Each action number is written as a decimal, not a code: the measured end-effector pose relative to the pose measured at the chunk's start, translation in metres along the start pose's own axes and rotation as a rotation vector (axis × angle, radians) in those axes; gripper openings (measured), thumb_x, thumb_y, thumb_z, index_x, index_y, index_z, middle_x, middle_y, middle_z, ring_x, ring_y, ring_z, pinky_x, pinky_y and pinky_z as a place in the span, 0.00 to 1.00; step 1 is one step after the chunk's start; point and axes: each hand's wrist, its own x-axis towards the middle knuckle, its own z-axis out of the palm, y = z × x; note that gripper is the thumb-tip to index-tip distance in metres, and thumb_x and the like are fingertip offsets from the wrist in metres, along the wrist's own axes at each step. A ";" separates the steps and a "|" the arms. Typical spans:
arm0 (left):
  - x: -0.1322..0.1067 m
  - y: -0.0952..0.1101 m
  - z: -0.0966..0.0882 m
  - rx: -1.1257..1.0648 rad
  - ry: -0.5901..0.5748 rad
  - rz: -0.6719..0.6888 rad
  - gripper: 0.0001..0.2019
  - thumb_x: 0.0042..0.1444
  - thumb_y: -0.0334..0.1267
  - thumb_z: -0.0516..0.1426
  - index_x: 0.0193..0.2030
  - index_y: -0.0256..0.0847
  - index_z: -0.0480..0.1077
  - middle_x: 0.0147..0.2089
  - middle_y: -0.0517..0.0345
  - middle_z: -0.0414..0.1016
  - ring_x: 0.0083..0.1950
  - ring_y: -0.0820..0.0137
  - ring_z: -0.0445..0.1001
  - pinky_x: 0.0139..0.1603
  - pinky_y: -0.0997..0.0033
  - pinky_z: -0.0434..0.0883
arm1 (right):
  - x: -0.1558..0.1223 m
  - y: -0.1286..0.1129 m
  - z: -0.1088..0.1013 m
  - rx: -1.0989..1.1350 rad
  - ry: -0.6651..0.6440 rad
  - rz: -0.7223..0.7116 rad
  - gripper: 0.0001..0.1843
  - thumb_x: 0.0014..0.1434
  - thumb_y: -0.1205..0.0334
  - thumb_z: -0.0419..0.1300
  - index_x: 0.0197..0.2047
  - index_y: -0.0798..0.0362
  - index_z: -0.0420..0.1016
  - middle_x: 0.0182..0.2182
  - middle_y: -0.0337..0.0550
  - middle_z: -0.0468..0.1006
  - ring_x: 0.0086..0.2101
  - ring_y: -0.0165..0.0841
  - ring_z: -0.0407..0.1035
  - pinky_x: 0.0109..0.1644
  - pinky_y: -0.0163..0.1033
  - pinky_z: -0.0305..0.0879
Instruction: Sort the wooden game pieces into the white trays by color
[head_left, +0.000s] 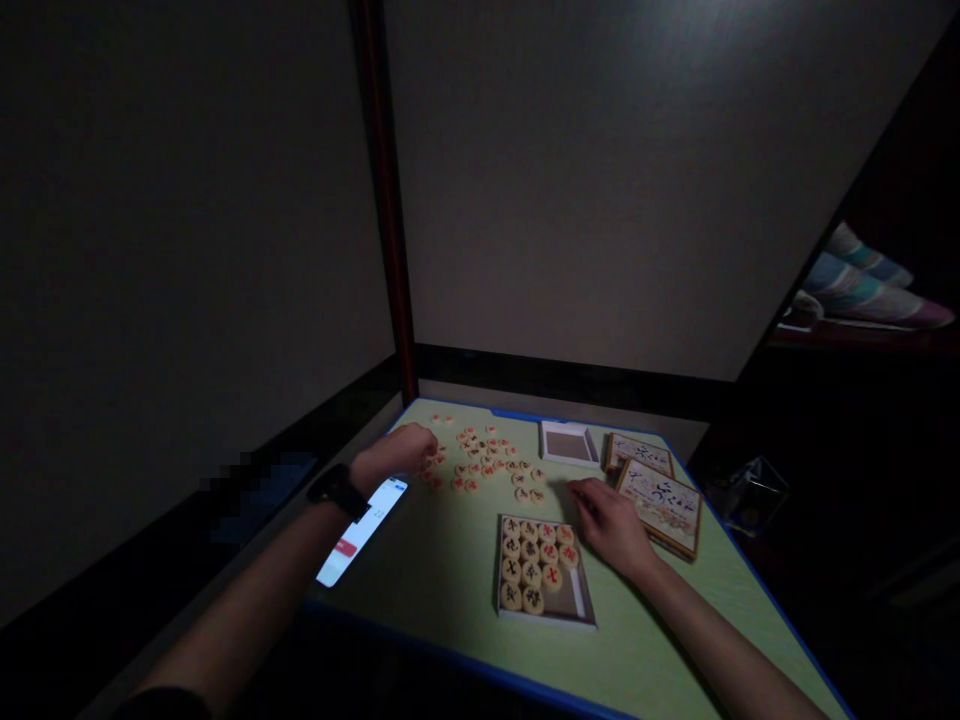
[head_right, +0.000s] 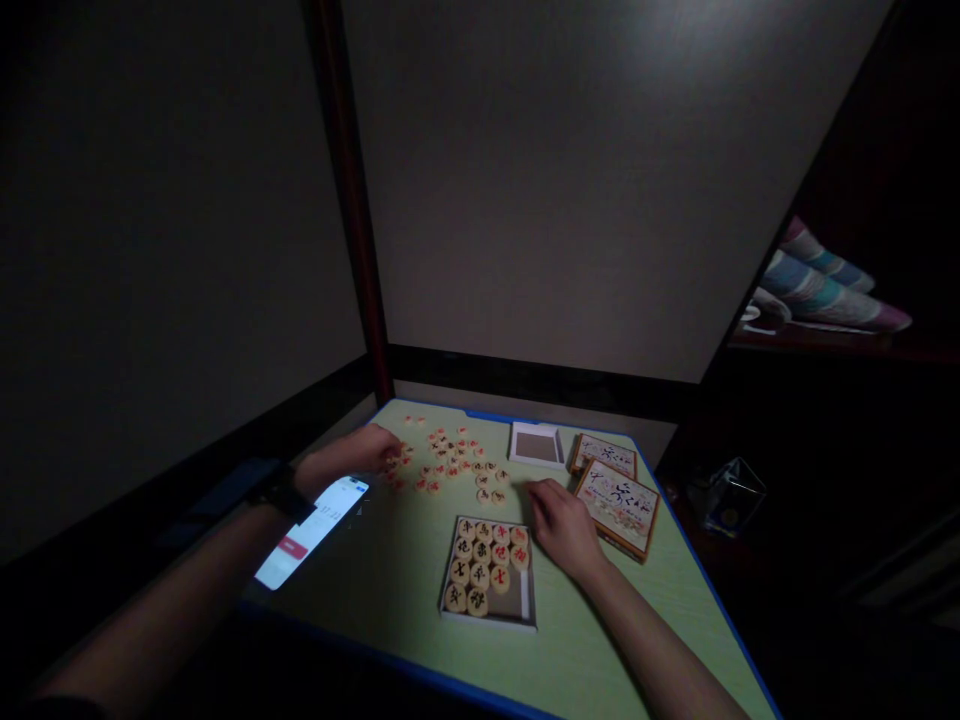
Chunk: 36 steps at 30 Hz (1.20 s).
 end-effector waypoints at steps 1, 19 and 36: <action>0.003 -0.002 0.002 -0.003 0.011 -0.002 0.08 0.45 0.25 0.57 0.28 0.38 0.77 0.29 0.55 0.77 0.33 0.69 0.72 0.35 0.75 0.65 | 0.000 0.001 0.000 -0.004 -0.005 0.011 0.12 0.65 0.67 0.50 0.41 0.52 0.75 0.34 0.46 0.81 0.34 0.36 0.76 0.37 0.39 0.72; 0.029 0.029 0.024 0.033 -0.017 -0.102 0.12 0.48 0.19 0.53 0.34 0.35 0.74 0.39 0.42 0.78 0.42 0.60 0.78 0.42 0.67 0.71 | 0.000 0.005 -0.002 -0.020 -0.024 0.040 0.13 0.63 0.67 0.50 0.41 0.53 0.76 0.34 0.46 0.81 0.33 0.37 0.77 0.37 0.39 0.71; 0.025 0.113 0.048 -1.136 0.013 0.320 0.15 0.48 0.36 0.64 0.44 0.37 0.78 0.41 0.51 0.81 0.42 0.66 0.78 0.43 0.68 0.73 | 0.003 -0.028 -0.015 0.112 0.064 -0.044 0.15 0.65 0.62 0.56 0.54 0.51 0.72 0.40 0.47 0.81 0.33 0.34 0.75 0.38 0.39 0.75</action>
